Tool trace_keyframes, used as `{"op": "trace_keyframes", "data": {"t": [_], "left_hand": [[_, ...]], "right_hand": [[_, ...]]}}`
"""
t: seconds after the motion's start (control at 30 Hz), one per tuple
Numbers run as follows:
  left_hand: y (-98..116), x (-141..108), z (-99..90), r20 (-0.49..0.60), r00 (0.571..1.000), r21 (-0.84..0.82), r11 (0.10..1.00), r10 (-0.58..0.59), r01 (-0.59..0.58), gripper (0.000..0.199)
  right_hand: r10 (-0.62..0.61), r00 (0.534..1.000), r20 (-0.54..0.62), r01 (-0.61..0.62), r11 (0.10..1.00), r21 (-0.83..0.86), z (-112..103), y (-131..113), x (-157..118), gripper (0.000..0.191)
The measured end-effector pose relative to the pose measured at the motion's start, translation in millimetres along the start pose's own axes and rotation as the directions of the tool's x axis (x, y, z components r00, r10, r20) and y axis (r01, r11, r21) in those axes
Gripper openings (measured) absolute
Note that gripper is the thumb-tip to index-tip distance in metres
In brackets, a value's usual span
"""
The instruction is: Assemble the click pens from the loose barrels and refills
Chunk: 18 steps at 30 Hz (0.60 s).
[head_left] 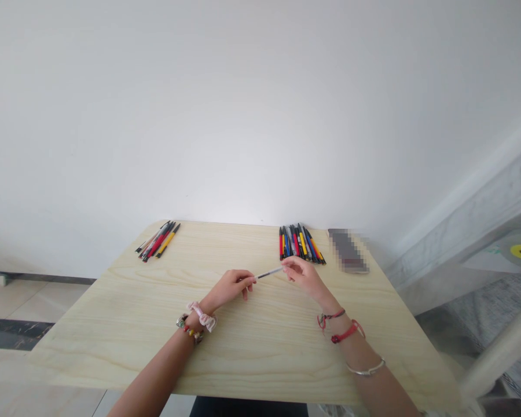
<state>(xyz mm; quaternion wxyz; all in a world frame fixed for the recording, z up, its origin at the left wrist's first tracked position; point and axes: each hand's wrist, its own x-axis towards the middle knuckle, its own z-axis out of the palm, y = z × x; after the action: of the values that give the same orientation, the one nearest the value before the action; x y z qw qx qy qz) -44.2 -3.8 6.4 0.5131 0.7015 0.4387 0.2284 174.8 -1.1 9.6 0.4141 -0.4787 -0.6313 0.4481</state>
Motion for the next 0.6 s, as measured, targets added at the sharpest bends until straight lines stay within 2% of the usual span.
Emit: {"op": "trace_keyframes", "data": {"t": [0.07, 0.17, 0.23, 0.33, 0.43, 0.6], "left_hand": [[0.2, -0.3, -0.3, -0.009, 1.000, 0.016, 1.000, 0.004, -0.004, 0.030], [0.0, -0.5, -0.1, -0.008, 1.000, 0.042, 0.999, 0.009, -0.008, 0.030], [-0.3, -0.4, -0.1, -0.006, 1.000, 0.044, 0.999, 0.003, -0.002, 0.031], [-0.5, -0.4, -0.7, -0.007, 1.000, 0.027, 1.000, -0.001, 0.001, 0.032], [-0.6, -0.5, -1.2, 0.002, 1.000, 0.026, 1.000, 0.001, -0.001, 0.032], [-2.8, 0.3, -1.8, 0.029, 0.999, 0.002, 1.000, -0.015, 0.015, 0.033]], "right_hand": [[0.024, 1.000, 0.018, -0.025, 0.999, 0.040, -0.6, 0.5, 0.4, 0.029], [0.063, 0.998, -0.007, -0.063, 0.998, 0.009, -0.5, 0.0, 0.1, 0.023], [0.045, 0.999, -0.011, -0.045, 0.999, -0.016, -0.3, -0.7, -0.2, 0.020], [0.036, 0.999, 0.011, -0.036, 0.999, 0.017, 0.1, -0.8, -0.2, 0.026], [0.075, 0.997, -0.008, -0.075, 0.997, -0.001, 0.7, 0.8, 0.3, 0.021], [0.018, 1.000, -0.007, -0.018, 1.000, -0.011, -0.8, 0.0, 0.7, 0.017]]}}
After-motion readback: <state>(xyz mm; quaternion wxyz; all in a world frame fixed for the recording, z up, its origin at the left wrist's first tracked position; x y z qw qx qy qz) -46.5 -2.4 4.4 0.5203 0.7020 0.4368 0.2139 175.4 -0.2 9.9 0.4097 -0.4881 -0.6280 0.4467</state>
